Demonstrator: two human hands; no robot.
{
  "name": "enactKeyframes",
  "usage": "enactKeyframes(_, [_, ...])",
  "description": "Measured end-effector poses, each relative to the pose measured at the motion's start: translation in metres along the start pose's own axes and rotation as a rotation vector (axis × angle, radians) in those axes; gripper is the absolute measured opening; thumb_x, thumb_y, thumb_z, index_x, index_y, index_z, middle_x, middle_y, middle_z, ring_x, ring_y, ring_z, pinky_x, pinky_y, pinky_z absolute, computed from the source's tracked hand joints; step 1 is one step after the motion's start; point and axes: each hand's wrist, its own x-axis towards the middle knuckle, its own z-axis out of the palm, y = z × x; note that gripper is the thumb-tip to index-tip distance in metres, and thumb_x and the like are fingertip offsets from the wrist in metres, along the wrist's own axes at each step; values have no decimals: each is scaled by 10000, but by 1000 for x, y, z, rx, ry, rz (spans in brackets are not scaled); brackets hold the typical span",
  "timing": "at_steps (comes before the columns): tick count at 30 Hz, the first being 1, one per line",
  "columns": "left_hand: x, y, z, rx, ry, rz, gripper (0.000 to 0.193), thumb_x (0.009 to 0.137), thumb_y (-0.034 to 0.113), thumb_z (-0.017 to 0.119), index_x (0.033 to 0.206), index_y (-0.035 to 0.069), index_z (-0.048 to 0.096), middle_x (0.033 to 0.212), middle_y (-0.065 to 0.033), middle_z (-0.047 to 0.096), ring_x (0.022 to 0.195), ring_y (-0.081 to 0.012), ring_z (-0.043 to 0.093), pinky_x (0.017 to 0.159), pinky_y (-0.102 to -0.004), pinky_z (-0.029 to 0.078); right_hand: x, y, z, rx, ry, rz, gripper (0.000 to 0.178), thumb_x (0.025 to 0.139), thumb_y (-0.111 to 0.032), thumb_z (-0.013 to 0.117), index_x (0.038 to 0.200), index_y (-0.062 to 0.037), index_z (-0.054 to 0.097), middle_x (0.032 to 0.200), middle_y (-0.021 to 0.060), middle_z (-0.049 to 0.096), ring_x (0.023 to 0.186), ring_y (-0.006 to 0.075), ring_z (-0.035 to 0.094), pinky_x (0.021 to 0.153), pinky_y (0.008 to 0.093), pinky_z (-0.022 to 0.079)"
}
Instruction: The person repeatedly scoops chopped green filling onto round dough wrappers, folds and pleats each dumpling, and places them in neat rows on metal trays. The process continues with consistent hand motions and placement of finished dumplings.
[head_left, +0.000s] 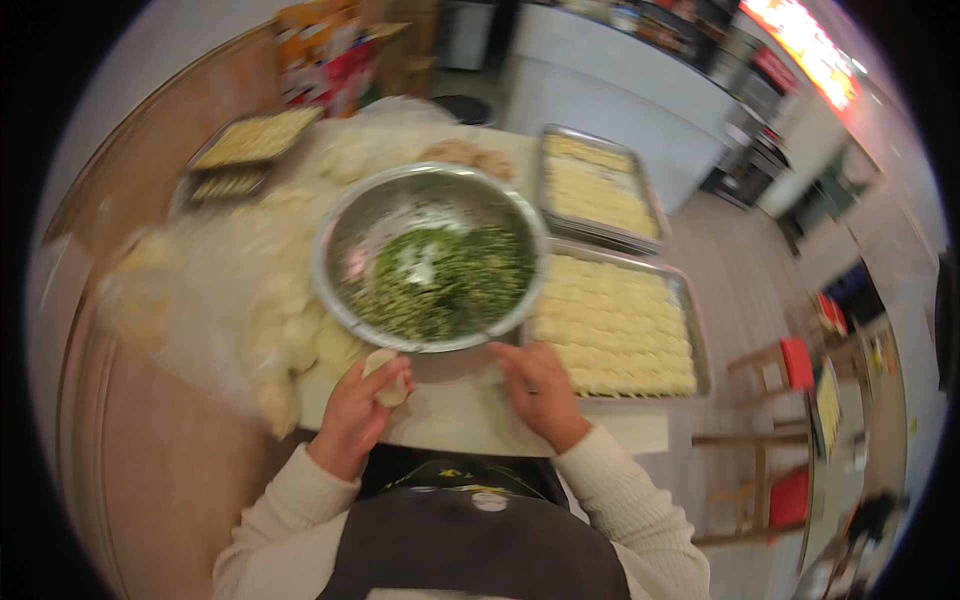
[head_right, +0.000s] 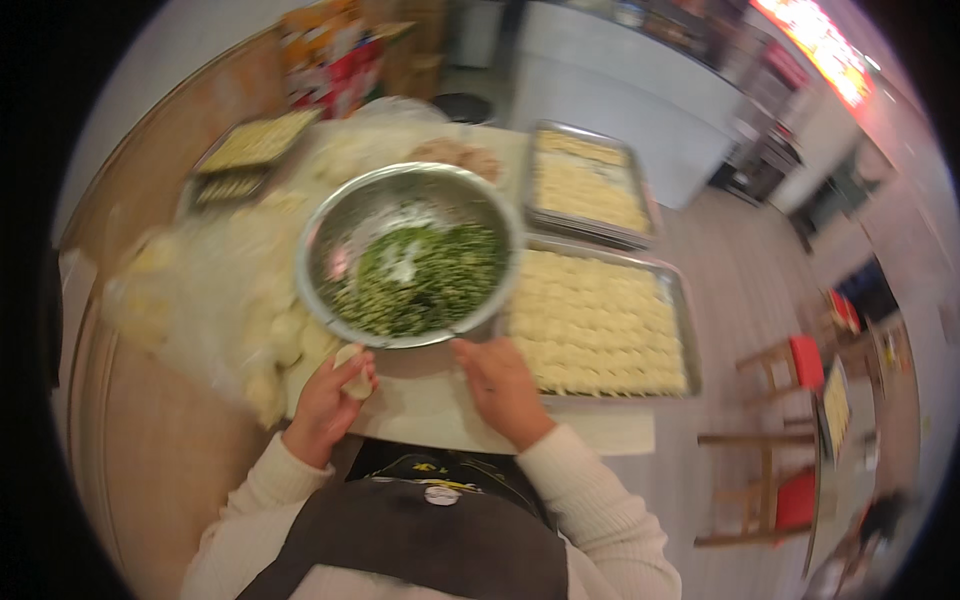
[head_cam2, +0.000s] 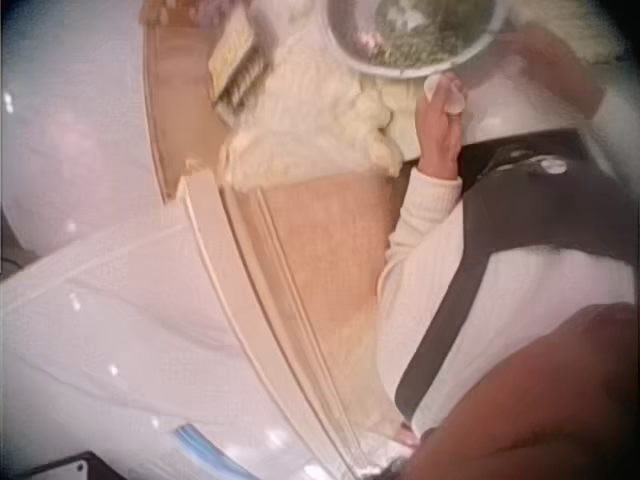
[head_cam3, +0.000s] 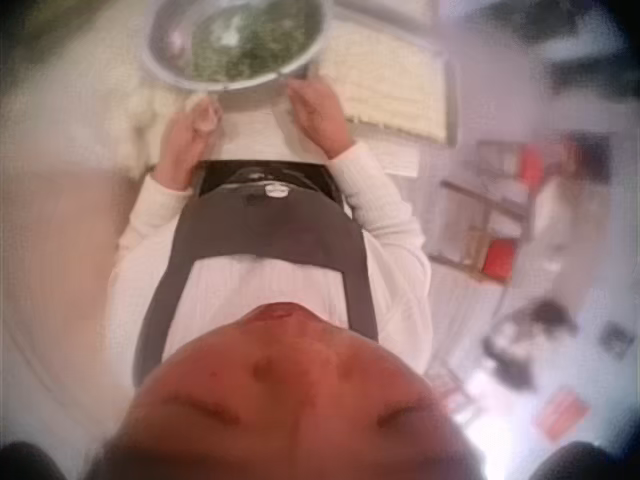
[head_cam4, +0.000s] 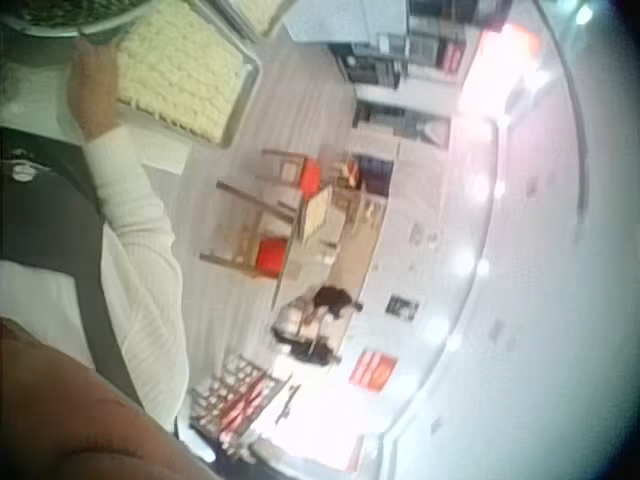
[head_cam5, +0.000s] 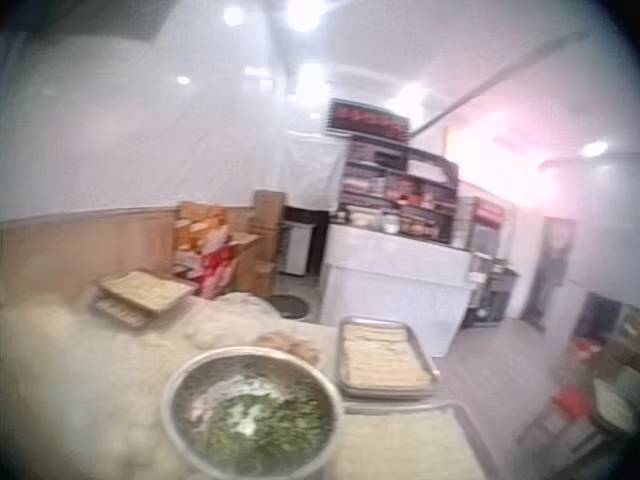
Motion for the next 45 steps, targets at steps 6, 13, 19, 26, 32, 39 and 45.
enactKeyframes(6, [3, 27, 9, -123, 197, 49, 338, 990, 193, 510, 1228, -46, 476, 1130, -156, 604, 1004, -228, 616, 885, -379, 530, 45, 11, -13, 53, -148, 135, 149, 900, -83, 606, 1011, -33, 693, 757, 124, 588, 729, 282, 549, 676, 373, 455])
enactKeyframes(13, [5, 50, 11, -134, 322, 157, 331, 1008, 196, 451, 1235, -43, 477, 1176, -178, 595, 1058, -268, 610, 923, -403, 519, 86, 21, 5, 63, -429, 56, 154, 924, -120, 595, 985, -30, 704, 727, 111, 610, 703, 248, 573, 656, 344, 463])
enactKeyframes(19, [15, 65, 10, -249, 297, 183, 337, 1019, 206, 417, 1229, -51, 481, 1199, -189, 582, 1101, -286, 589, 959, -411, 497, 67, 10, -25, 405, -409, 585, 222, 971, -190, 566, 1028, -22, 699, 753, 54, 652, 652, 118, 538, 585, 274, 440])
enactKeyframes(26, [28, 69, 23, -268, 113, 171, 385, 1040, 239, 328, 1223, -63, 480, 1211, -208, 568, 1120, -325, 573, 982, -427, 478, 51, 16, -14, 760, -121, 865, 325, 999, -219, 502, 1064, 62, 652, 776, 88, 661, 678, 115, 543, 638, 241, 434])
enactKeyframes(32, [49, 57, 45, -230, 115, 94, 370, 1027, 188, 379, 1271, -79, 460, 1239, -216, 551, 1164, -321, 551, 1013, -431, 465, 54, 14, -14, 986, 27, 786, 331, 1003, -220, 496, 1089, 66, 640, 805, 103, 665, 691, 130, 543, 652, 255, 442])
enactKeyframes(39, [68, 33, 71, -283, 118, 31, 357, 1041, 172, 327, 1259, -93, 429, 1212, -219, 536, 1120, -319, 552, 1001, -445, 463, 41, -7, -3, 297, -50, 64, 214, 914, -67, 592, 1103, 21, 640, 873, 105, 658, 746, 220, 574, 699, 309, 461])
enactKeyframes(45, [82, 24, 70, -331, 174, -8, 331, 1041, 155, 319, 1246, -89, 408, 1187, -226, 541, 1107, -324, 561, 991, -447, 466, 39, -10, 3, -28, -192, -279, 386, 734, 93, 647, 1110, 7, 634, 877, 103, 643, 767, 314, 580, 745, 350, 479])
